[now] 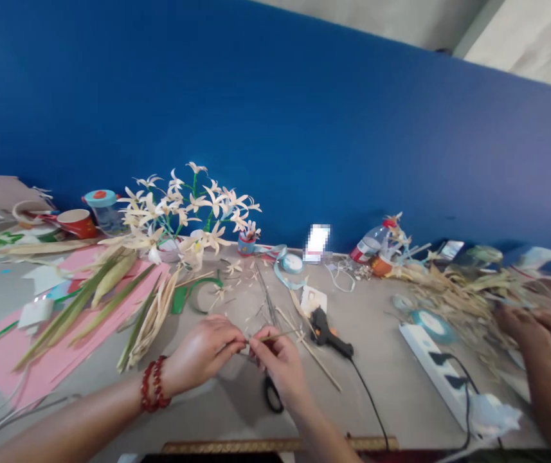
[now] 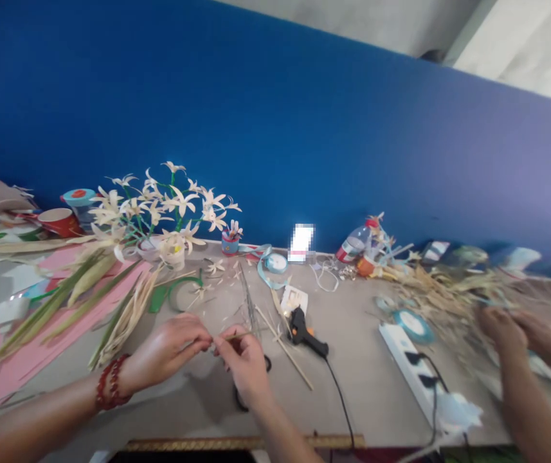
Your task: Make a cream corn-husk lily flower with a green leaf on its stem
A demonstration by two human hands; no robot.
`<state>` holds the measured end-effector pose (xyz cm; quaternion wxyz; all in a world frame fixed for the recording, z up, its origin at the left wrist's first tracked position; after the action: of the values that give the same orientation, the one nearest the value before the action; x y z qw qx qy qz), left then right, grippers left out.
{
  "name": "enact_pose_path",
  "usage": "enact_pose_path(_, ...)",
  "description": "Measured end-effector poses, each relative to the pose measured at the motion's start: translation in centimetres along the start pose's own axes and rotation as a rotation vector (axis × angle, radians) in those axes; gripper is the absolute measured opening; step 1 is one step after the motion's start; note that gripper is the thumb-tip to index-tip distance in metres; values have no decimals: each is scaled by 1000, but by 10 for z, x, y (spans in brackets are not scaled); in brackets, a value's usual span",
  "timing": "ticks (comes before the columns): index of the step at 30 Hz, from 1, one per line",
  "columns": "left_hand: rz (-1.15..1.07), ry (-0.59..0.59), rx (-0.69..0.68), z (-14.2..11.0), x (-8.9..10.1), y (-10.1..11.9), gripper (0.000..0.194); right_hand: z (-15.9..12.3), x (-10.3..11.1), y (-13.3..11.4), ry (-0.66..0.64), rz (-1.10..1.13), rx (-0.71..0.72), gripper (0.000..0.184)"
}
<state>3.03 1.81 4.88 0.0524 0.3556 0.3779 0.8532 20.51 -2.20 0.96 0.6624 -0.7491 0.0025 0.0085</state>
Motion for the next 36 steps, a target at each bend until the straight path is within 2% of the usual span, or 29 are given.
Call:
enact_pose_path(3,-8,-7,-8,-12,4,1,17,-12,-11,7,61,27,24,32)
enact_pose_path(6,21,8,10,-25,10,5,15,-19,-25,9,64,44,25,31)
enact_pose_path(12,139,130,-12,-44,15,13,14,-17,-34,1,39,3,75,30)
enact_pose_path(15,43,85,104,-45,14,19,7,-19,-33,-4,12,-80,149,28)
enact_pose_path(19,-111,-11,250,-40,15,27,19,-27,-33,-7,28,-215,273,24)
enact_pose_path(21,-132,-13,275,-39,18,29,26,-29,-33,-8,49,-283,310,23)
enact_pose_path(27,-274,1,395,-43,22,23,17,-23,-37,-10,20,-376,355,24)
enact_pose_path(29,-197,61,337,-46,21,18,14,-20,-38,-8,30,-342,330,24)
enact_pose_path(33,31,207,97,-50,16,10,9,-15,-42,-1,62,-127,211,25)
enact_pose_path(36,169,217,-41,-53,12,6,11,-13,-46,2,77,5,113,28)
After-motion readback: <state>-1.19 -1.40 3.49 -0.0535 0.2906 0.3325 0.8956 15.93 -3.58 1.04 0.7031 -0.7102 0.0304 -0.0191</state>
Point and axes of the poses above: each hand's wrist, its own z-axis towards the middle knuckle, its own x-axis out of the back of the hand, y = z × x, the point moved 1 cm from there along z, towards the middle knuckle, and after that the axes turned 13 degrees about -z, right-handed, at the moved point
